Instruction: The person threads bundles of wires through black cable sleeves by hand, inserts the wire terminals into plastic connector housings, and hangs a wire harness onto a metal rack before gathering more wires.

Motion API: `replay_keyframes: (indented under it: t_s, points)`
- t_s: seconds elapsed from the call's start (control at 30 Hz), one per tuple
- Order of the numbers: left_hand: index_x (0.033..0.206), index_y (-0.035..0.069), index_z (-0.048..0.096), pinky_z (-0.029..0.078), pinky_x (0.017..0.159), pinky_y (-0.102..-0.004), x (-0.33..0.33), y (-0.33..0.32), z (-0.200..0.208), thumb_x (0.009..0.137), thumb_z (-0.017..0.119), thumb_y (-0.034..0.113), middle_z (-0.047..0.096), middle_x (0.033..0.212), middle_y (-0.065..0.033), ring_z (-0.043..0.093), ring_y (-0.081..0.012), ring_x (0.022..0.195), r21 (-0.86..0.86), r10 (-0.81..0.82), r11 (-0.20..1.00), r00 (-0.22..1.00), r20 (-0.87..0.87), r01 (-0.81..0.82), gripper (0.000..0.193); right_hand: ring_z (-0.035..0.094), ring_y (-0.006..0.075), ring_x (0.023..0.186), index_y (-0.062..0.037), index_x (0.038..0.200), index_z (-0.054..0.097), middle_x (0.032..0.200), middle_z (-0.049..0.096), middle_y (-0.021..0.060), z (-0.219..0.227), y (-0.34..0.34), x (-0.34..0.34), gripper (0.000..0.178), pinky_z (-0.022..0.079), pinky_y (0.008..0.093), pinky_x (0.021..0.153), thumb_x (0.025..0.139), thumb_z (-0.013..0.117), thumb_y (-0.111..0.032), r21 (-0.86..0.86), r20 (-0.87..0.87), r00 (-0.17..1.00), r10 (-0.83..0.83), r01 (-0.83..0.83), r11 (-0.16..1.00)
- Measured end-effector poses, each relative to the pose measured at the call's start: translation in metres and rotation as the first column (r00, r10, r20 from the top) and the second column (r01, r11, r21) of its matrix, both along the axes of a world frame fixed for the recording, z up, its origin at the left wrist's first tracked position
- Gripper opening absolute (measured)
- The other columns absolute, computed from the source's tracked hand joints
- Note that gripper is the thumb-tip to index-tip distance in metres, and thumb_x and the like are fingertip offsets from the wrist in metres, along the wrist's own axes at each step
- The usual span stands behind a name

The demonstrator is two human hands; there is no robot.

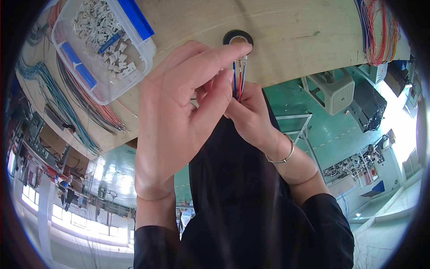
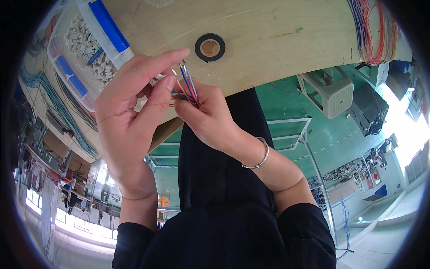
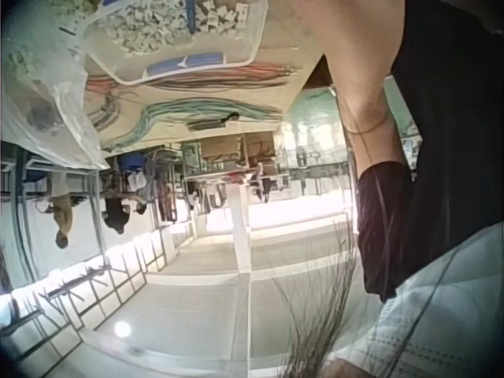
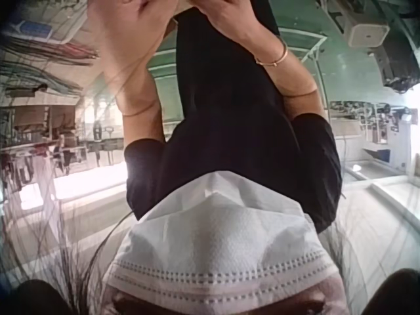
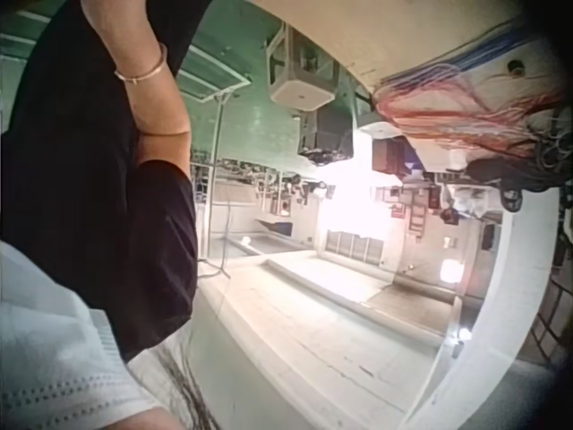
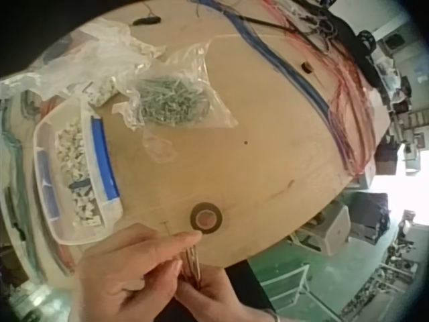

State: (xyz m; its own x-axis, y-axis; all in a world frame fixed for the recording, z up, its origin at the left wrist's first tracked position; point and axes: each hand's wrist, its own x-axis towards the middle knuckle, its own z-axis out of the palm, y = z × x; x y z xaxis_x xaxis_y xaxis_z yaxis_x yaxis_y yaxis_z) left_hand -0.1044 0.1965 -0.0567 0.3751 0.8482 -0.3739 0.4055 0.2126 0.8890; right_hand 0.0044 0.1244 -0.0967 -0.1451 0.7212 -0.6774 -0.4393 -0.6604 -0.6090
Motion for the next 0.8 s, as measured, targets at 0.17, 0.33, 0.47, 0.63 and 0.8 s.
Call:
replay_keyframes:
  t_s: [0.17, 0.33, 0.47, 0.63, 0.8]
  points:
    - [0.095, -0.001, 0.059, 0.039, 0.061, -0.0169, -0.001, -0.005, -0.008, 0.073, 0.051, -0.007, 0.052, 0.076, -0.0024, 0.048, -0.0067, 0.067, -0.029, 0.062, 0.998, 0.993, 0.096, -0.059, 0.025, 0.041, 0.0076, 0.06, 0.004, 0.092, 0.052, 0.071, 0.047, 0.004, -0.014, -0.006, -0.009, 0.02, 0.035, 0.0239, 0.052, 0.074, 0.043, 0.001, 0.144, 0.174, 0.985, 0.005, -0.031, 0.989]
    - [0.095, -0.006, 0.056, 0.041, 0.061, -0.0163, -0.007, -0.013, -0.005, 0.072, 0.055, -0.006, 0.057, 0.081, -0.0077, 0.051, -0.0079, 0.069, -0.229, 0.314, 0.932, 0.942, 0.122, -0.281, 0.023, 0.051, 0.0127, 0.083, 0.0036, 0.104, 0.049, 0.092, 0.054, 0.0084, -0.002, 0.004, -0.006, 0.024, 0.041, 0.0249, 0.072, 0.081, 0.042, -0.001, 0.099, 0.356, 0.921, 0.157, -0.204, 0.974]
    - [0.091, -0.004, 0.058, 0.041, 0.061, -0.017, -0.008, -0.018, 0.001, 0.073, 0.057, -0.003, 0.057, 0.079, -0.004, 0.051, -0.0071, 0.067, -0.323, 0.424, 0.865, 0.904, 0.064, -0.383, 0.018, 0.05, 0.0242, 0.07, 0.0025, 0.1, 0.047, 0.082, 0.05, 0.0131, -0.005, 0.005, -0.011, 0.026, 0.041, 0.031, 0.06, 0.074, 0.046, 0.0, 0.169, 0.637, 0.744, 0.203, -0.392, 0.904]
    - [0.086, -0.003, 0.058, 0.041, 0.057, -0.0153, -0.014, -0.023, -0.001, 0.074, 0.059, 0.0, 0.058, 0.077, -0.0057, 0.05, -0.0061, 0.063, -0.46, 0.558, 0.749, 0.829, 0.049, -0.477, 0.013, 0.05, 0.0277, 0.067, 0.0019, 0.106, 0.041, 0.083, 0.045, 0.0156, -0.003, 0.004, -0.014, 0.04, 0.041, 0.0342, 0.057, 0.068, 0.053, -0.001, 0.185, 0.713, 0.684, 0.155, -0.396, 0.899]
    - [0.086, -0.003, 0.057, 0.041, 0.056, -0.0158, -0.022, -0.03, -0.012, 0.074, 0.059, 0.001, 0.058, 0.077, -0.0077, 0.049, -0.0071, 0.061, -0.473, 0.583, 0.766, 0.781, 0.224, -0.436, 0.013, 0.049, 0.0119, 0.076, -0.0082, 0.126, 0.011, 0.102, 0.037, 0.0068, -0.003, 0.001, -0.008, 0.076, 0.037, 0.017, 0.053, 0.066, 0.055, 0.006, 0.25, 0.304, 0.952, -0.028, -0.051, 0.967]
